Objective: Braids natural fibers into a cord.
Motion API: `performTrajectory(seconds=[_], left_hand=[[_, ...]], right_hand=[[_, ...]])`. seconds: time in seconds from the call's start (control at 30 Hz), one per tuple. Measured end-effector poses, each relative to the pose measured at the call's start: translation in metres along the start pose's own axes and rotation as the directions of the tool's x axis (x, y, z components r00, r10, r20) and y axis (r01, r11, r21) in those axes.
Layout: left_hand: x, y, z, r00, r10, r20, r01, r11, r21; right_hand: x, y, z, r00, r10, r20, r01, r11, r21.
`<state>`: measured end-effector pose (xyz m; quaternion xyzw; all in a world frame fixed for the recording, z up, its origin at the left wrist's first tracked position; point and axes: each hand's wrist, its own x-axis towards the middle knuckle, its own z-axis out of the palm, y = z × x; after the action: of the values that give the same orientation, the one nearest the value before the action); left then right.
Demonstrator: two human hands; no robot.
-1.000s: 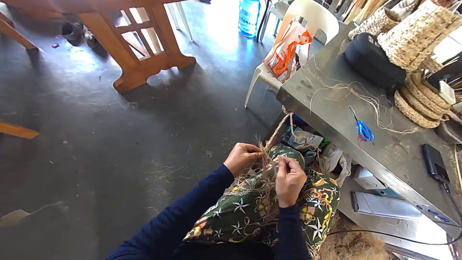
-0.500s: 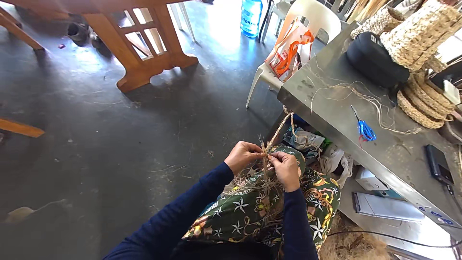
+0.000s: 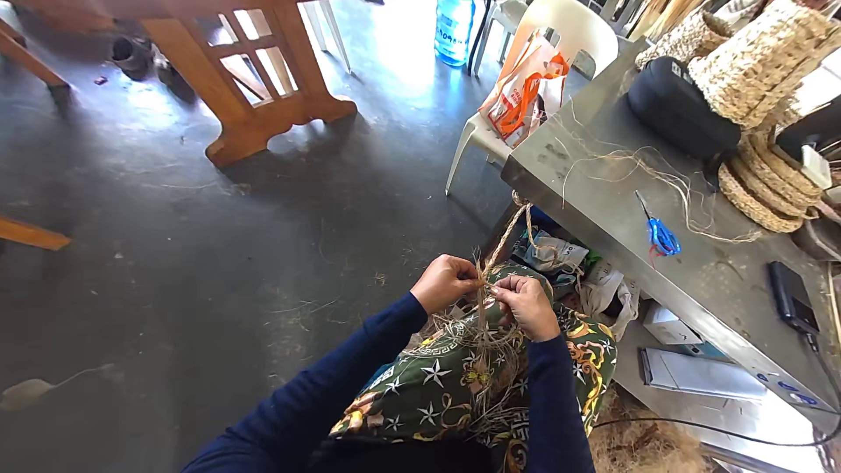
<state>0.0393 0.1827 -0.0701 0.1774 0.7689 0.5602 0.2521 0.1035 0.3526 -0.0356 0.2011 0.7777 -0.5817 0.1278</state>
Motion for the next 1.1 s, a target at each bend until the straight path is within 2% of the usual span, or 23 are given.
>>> performTrajectory(seconds=[0.23,0.37,0.5,0.63,0.8,0.9,1.0,1.1], left_hand=[[-0.001,-0.006,0.008,0.998,-0.005,-0.063,0.005,1.000,-0.010],[-0.002,-0.002,0.012,0.997,-0.014,-0.073,0.015,1.000,0.016],[-0.007,0.003,0.020,0.991,0.009,-0.133,-0.007,1.000,0.009],[-0.009,0.002,0.026,0.976,0.044,-0.213,-0.056,0.997,-0.049],[-0.006,0.004,0.019,0.991,0.008,-0.132,-0.025,0.991,-0.133],[-0.008,0.006,0.012,0.998,0.025,-0.064,-0.033,0.992,-0.118],[-0.010,0.010,0.004,0.997,0.073,0.005,-0.073,0.993,-0.097],[-0.009,0.015,-0.001,0.998,0.056,0.028,-0.054,0.997,-0.055]], right_hand=[[-0.005,0.009,-0.014,0.997,-0.076,-0.010,0.070,0.957,-0.283],[-0.021,0.005,-0.012,0.988,-0.141,-0.055,0.120,0.952,-0.281],[-0.042,0.006,0.009,0.968,-0.218,-0.120,0.187,0.956,-0.228],[-0.052,0.020,0.046,0.882,-0.381,-0.277,0.287,0.901,-0.324],[-0.048,0.023,0.073,0.797,-0.490,-0.353,0.276,0.815,-0.509],[-0.046,0.025,0.085,0.749,-0.552,-0.366,0.255,0.751,-0.609],[-0.045,0.025,0.097,0.753,-0.551,-0.360,0.215,0.723,-0.657],[-0.057,0.021,0.113,0.829,-0.509,-0.231,0.196,0.652,-0.733]])
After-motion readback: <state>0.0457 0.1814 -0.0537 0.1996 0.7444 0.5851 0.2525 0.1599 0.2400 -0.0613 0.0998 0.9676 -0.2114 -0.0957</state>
